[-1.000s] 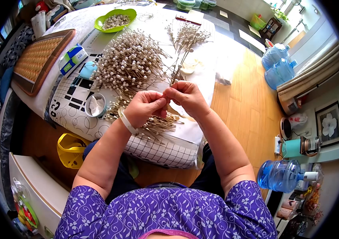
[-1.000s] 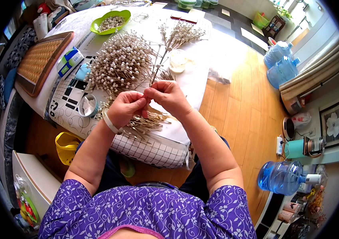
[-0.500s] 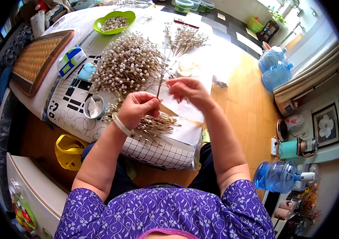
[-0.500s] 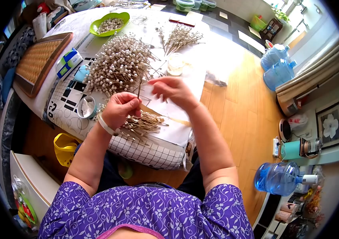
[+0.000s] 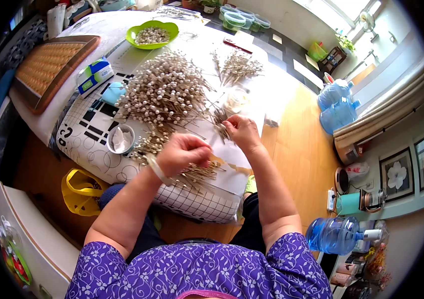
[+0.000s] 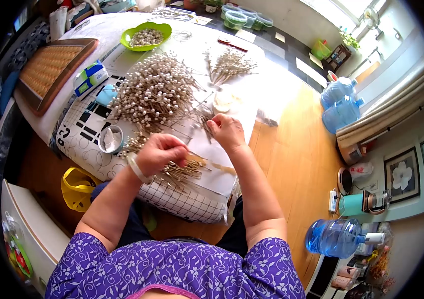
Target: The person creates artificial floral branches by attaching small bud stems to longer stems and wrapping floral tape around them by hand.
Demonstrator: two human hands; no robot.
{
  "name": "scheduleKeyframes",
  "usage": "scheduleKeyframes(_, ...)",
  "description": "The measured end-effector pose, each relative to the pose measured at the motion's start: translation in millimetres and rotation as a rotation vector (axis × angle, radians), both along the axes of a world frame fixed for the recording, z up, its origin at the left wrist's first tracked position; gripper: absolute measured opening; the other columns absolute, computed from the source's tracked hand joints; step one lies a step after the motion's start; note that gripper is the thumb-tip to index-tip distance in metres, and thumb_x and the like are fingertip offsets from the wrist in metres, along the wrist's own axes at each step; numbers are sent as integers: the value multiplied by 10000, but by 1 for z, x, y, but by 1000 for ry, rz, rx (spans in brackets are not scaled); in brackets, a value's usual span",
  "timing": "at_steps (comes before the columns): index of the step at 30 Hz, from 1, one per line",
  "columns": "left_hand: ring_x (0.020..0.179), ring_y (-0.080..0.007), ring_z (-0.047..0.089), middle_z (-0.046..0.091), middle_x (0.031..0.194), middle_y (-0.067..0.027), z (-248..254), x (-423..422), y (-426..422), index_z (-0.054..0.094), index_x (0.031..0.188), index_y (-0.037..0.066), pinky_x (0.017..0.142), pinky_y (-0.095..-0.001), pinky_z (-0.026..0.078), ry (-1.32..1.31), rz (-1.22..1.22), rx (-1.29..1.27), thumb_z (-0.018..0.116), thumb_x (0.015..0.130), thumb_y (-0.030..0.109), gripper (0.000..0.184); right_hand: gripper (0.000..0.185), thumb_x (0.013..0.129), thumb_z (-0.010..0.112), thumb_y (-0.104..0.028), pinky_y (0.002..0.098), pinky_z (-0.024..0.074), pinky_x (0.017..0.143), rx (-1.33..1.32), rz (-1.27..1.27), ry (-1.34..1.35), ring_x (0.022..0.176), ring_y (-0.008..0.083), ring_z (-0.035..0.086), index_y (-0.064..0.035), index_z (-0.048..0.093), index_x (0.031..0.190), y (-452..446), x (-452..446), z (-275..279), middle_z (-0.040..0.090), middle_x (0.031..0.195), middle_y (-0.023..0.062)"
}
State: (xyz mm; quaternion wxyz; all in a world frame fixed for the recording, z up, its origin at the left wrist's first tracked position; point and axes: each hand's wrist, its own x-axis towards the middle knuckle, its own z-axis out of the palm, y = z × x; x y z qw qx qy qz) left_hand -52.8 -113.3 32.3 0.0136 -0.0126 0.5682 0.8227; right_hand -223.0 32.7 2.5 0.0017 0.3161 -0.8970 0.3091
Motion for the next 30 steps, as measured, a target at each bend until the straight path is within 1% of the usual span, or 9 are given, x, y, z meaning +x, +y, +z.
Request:
scheduleKeyframes(4,619,-115,596,626,725,-85,-5,7,31,602,891,-50,591,-226,502,-40,-173,87,614,800,81,160,116,763,617,-93,238,455,549,-382,126,-254,568,90,554,16,633,796,-17,-3,-11,629,653,81)
scheduleKeyframes(6,630,-123,598,625,746,-81,-7,7,34,606,851,-27,610,-244,505,-41,-185,134,608,797,45,90,124,761,628,-97,236,458,555,-418,116,-329,583,85,555,17,637,810,-31,-4,-10,632,657,71)
scheduleKeyframes(12,639,-116,597,626,740,-74,-6,8,32,603,834,-20,613,-241,505,-16,-212,201,601,806,58,83,140,754,637,-134,258,455,557,-287,171,-220,565,121,566,-16,648,829,-80,-9,9,628,651,94)
scheduleKeyframes(14,642,-113,595,626,738,-73,-3,9,30,601,826,-19,611,-240,505,-9,-212,191,600,809,63,83,129,767,645,-114,213,415,538,-227,266,-153,587,49,488,1,644,824,-97,-6,10,610,649,23)
scheduleKeyframes(16,638,-110,593,626,734,-71,-3,9,29,600,823,-17,608,-240,503,21,-214,253,600,809,62,80,142,745,662,-153,243,442,582,-176,262,-181,614,87,535,-41,656,832,-111,-1,12,629,678,48)
scheduleKeyframes(19,631,-105,587,622,734,-64,-2,9,26,600,821,-12,606,-236,502,37,-190,241,597,811,60,73,189,714,650,-246,332,471,705,60,260,42,714,257,612,-89,664,818,-122,8,23,638,739,97)
scheduleKeyframes(26,637,-105,588,620,735,-61,-2,9,25,591,826,-9,611,-233,503,60,-197,265,594,815,63,72,182,717,607,-225,350,475,705,3,175,58,689,271,610,-65,650,792,-129,2,23,630,722,126)
scheduleKeyframes(28,640,-104,589,621,736,-63,-2,8,26,590,827,-8,612,-232,504,46,-198,251,593,816,66,75,161,744,601,-191,317,480,655,-7,198,-24,651,212,606,-46,641,802,-126,-3,27,629,708,109)
scheduleKeyframes(30,639,-105,591,622,739,-68,-4,8,26,588,822,-9,610,-231,505,60,-185,253,594,816,71,80,92,776,586,-114,258,467,595,-330,259,-131,620,130,574,-37,628,804,-122,-8,28,622,692,66)
